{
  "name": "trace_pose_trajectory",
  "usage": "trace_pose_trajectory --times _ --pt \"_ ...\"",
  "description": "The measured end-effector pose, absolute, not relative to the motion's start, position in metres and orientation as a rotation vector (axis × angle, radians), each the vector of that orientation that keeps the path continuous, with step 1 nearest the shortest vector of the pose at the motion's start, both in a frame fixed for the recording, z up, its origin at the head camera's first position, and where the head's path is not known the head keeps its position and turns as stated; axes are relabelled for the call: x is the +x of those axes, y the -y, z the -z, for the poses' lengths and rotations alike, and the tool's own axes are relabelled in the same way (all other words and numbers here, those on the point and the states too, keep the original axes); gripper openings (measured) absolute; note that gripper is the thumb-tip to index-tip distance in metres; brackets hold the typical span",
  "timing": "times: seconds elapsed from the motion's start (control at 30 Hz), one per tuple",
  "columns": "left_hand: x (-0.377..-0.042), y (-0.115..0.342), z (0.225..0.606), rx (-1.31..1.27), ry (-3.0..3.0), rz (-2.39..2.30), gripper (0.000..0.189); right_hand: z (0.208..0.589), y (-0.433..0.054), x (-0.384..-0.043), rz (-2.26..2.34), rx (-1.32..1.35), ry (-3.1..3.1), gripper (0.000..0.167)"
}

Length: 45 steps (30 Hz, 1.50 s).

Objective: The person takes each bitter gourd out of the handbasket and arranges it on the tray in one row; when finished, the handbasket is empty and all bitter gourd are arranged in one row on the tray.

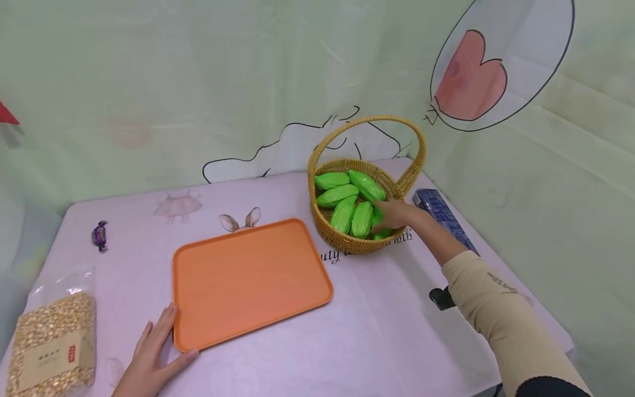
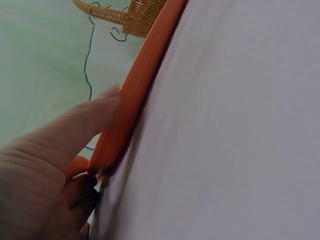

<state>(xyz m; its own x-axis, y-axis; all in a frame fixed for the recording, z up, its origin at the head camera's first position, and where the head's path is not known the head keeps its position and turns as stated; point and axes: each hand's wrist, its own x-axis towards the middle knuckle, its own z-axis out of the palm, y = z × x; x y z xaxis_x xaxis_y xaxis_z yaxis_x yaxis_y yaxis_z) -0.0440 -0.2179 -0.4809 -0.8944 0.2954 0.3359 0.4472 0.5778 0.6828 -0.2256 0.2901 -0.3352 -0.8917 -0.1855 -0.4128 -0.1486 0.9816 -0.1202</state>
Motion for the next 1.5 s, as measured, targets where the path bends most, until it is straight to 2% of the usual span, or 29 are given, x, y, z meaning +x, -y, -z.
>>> trace_pose_trajectory --times 0.4,1.13,1.5 --pt "-0.044 0.218 0.483 -0.607 2.622 1.184 0.089 0.339 -0.290 -0.232 0.125 -0.136 -2.673 0.092" --pt "-0.042 0.217 0.480 -0.570 2.658 1.180 0.087 0.347 -0.291 -0.234 0.217 -0.148 -2.747 0.090" --pt "-0.045 0.214 0.474 -0.467 2.767 1.241 0.083 0.336 -0.297 -0.234 0.231 -0.197 -2.817 0.088"
